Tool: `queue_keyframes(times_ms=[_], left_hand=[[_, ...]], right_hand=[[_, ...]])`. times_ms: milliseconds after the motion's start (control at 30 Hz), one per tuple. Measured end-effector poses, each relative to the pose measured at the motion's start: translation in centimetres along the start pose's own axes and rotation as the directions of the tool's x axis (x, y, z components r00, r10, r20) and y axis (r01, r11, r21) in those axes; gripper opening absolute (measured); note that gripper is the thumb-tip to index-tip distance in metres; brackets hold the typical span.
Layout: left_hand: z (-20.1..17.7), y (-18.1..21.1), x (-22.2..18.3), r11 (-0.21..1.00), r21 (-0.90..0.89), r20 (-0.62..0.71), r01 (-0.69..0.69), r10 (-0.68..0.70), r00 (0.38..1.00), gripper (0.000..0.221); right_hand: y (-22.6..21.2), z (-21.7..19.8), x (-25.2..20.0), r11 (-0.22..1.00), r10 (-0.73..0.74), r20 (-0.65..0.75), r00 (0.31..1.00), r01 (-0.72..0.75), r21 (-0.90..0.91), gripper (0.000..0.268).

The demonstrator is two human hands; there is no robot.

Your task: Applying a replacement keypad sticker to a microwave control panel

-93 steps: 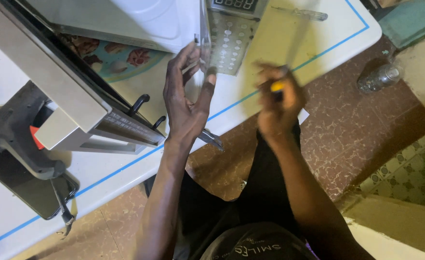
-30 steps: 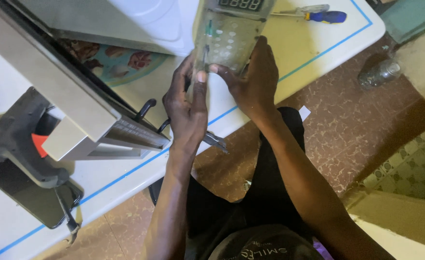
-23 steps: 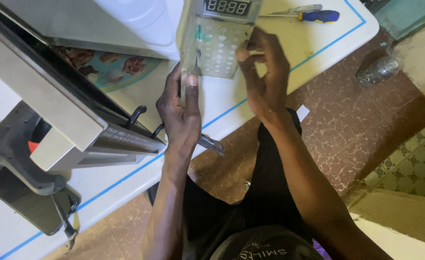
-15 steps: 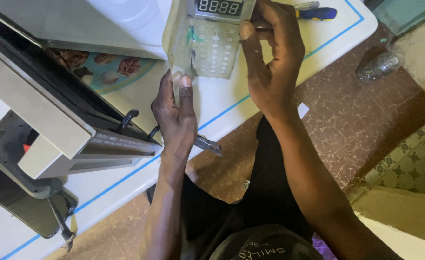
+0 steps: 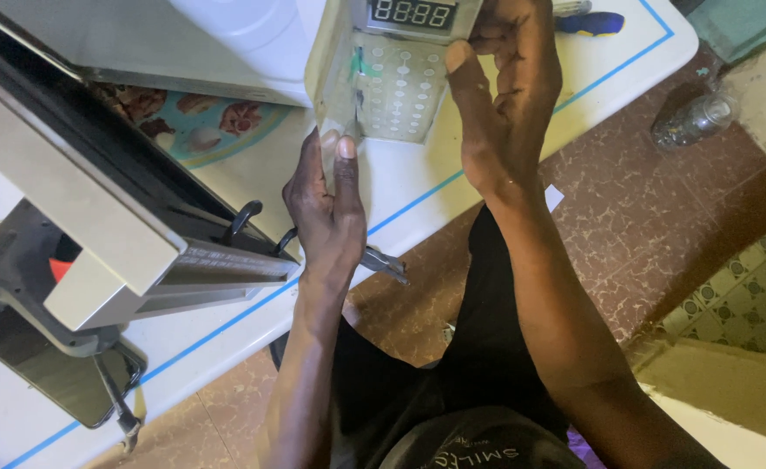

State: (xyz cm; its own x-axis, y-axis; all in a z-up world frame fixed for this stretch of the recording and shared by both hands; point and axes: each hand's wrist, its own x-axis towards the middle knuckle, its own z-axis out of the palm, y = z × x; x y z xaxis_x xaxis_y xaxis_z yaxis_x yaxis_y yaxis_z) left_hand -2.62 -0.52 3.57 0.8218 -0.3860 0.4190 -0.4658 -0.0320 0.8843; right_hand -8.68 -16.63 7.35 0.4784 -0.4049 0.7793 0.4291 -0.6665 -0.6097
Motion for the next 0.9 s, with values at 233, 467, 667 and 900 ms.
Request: queue_keyframes(times_ms=[233, 467, 667, 900], left_hand=[[-0.1, -0.8, -0.2, 0.998, 0.056, 0.007, -0.013, 0.013, 1.000, 0.037], [0.0, -1.5, -0.3, 0.998, 0.042, 0.010, -0.041, 0.040, 0.999, 0.044], [0.0, -1.7, -0.3, 0.999, 0.025, 0.007, -0.035, 0.035, 0.999, 0.046], [-0.2, -0.8, -0.3, 0.999, 0.036, 0.016, 0.007, -0.007, 1.000, 0.047]], right_hand=[[-1.9, 2.8, 0.5, 0.983, -0.009, -0.111, 0.994, -0.011, -0.185, 0.036], [-0.6, 2.9, 0.0, 0.978, -0.038, -0.160, 0.986, 0.004, -0.211, 0.038], [-0.4, 0.7, 0.1, 0.989, -0.028, -0.025, 0.999, 0.024, -0.146, 0.038], [0.5, -0.1, -2.1, 0.972, -0.021, 0.111, 0.994, 0.047, -0.232, 0.036]])
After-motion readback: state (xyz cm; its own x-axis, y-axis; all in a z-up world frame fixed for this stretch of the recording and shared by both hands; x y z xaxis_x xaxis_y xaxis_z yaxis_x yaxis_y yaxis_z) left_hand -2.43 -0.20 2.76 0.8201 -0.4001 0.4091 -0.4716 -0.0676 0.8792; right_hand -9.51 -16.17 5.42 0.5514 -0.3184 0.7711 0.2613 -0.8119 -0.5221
